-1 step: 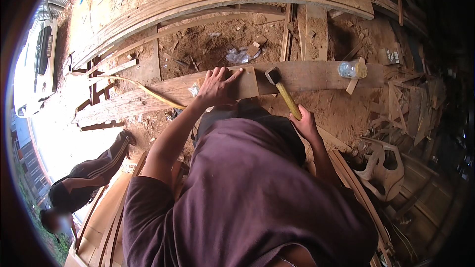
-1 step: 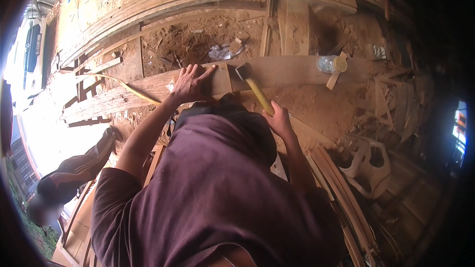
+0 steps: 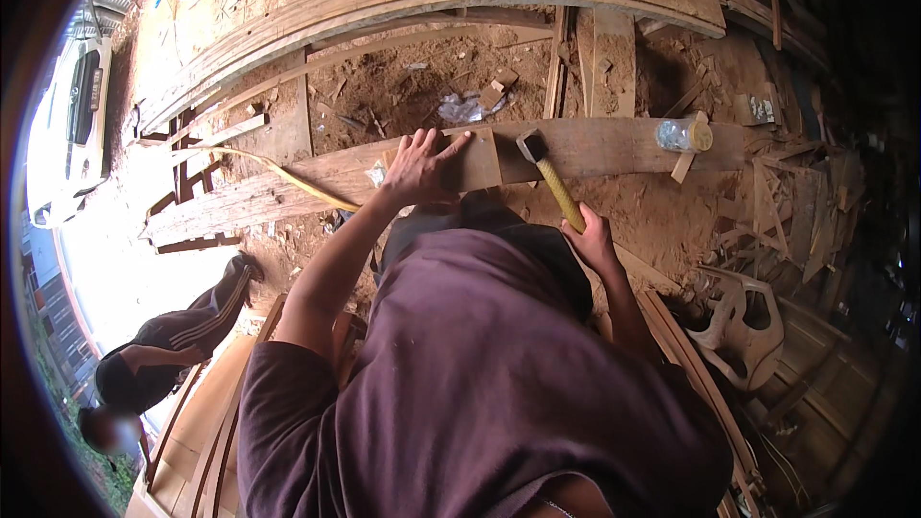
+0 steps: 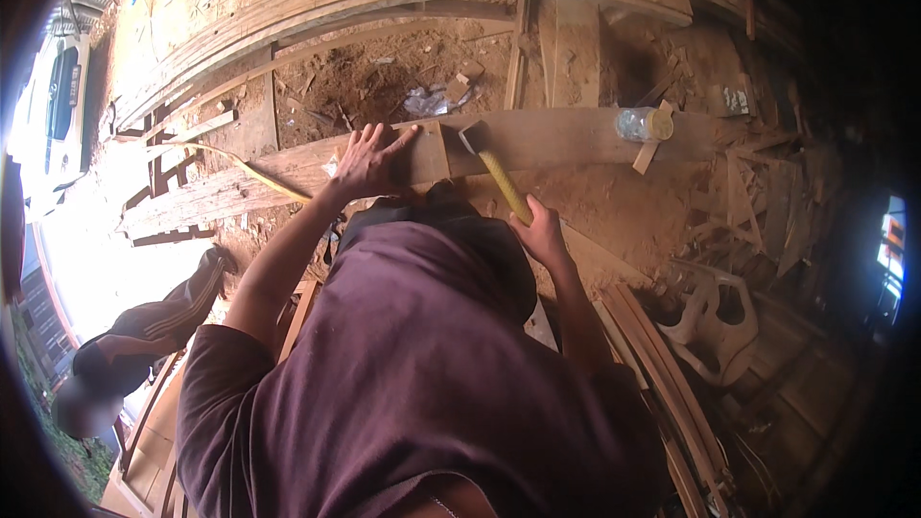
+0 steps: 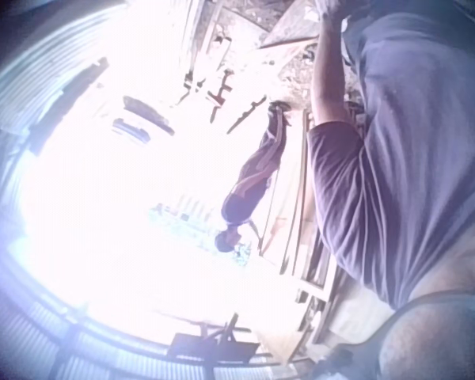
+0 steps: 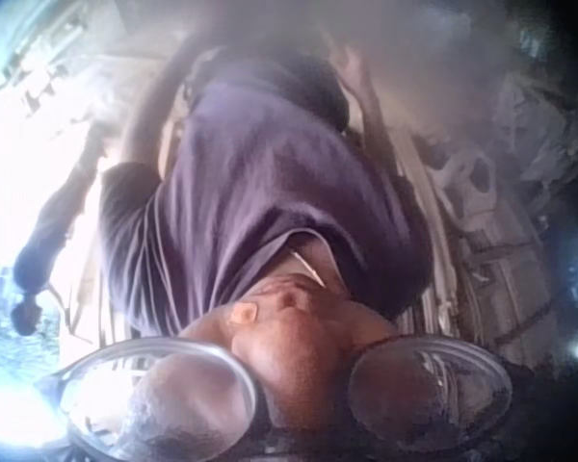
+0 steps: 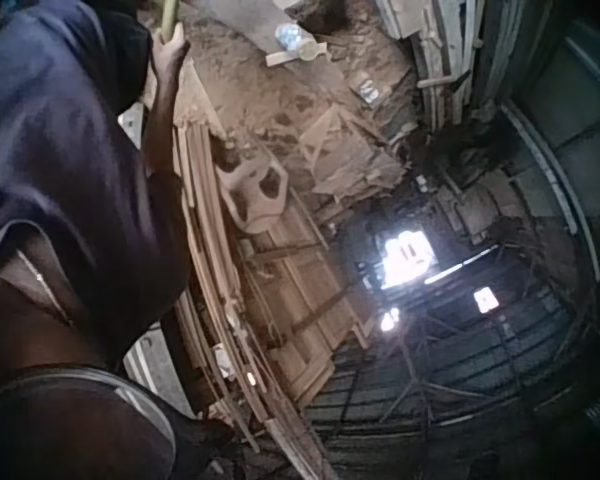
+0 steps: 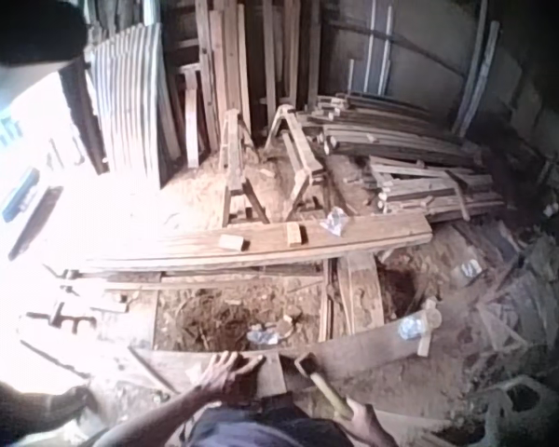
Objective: The person assembles small wooden blocks by hand, using a hammer to tap them together. They repeatedly pick up pieces, align them, and strike them to secure the joints.
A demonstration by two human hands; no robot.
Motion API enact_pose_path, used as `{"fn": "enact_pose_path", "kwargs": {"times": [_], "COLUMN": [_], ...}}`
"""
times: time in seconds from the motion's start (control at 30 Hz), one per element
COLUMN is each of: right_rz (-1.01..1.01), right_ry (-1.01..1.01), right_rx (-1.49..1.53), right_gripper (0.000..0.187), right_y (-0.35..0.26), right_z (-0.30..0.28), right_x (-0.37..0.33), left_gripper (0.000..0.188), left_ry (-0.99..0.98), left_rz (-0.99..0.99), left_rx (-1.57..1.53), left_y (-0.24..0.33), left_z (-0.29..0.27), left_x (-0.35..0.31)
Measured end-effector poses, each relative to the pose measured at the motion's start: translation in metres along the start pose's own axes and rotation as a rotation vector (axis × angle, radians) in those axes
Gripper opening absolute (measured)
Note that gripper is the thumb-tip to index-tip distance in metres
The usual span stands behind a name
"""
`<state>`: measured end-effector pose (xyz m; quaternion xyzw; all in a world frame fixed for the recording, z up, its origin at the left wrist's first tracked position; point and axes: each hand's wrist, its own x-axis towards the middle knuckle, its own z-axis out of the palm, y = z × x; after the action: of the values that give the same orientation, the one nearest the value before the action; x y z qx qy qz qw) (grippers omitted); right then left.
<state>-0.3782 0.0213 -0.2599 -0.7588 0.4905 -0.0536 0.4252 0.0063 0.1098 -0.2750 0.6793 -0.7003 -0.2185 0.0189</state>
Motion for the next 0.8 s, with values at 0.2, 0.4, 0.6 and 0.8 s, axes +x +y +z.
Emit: {"fn": "enact_pose_path", "kwargs": {"times": [0.2, 0.4, 0.6, 0.8], "right_rz": [0.221, 0.102, 0.091, -0.321], "right_ry": [0.243, 0.305, 0.395, 0.491], "right_rx": [-0.370, -0.356, -0.224, -0.250], "right_gripper": [0.041, 0.048, 0.056, 0.062], "right_y": [0.032, 0.107, 0.120, 0.046], "right_z": [0.022, 0.036, 0.037, 0.038], "right_x": [0.020, 0.068, 0.067, 0.082], "left_gripper": [0.135, 0.130, 0.118, 0.109], "left_ry": [-0.014, 0.021, 0.031, -0.013], "left_rz": [-0.003, 0.055, 0.062, 0.040], "left_rx": [-0.051, 0.018, 0.024, 0.004], "left_y": [-0.001, -0.002, -0.006, 0.003], "left_z": [-0.005, -0.012, -0.008, -0.012], "left_x": [0.004, 0.014, 0.017, 0.016]}}
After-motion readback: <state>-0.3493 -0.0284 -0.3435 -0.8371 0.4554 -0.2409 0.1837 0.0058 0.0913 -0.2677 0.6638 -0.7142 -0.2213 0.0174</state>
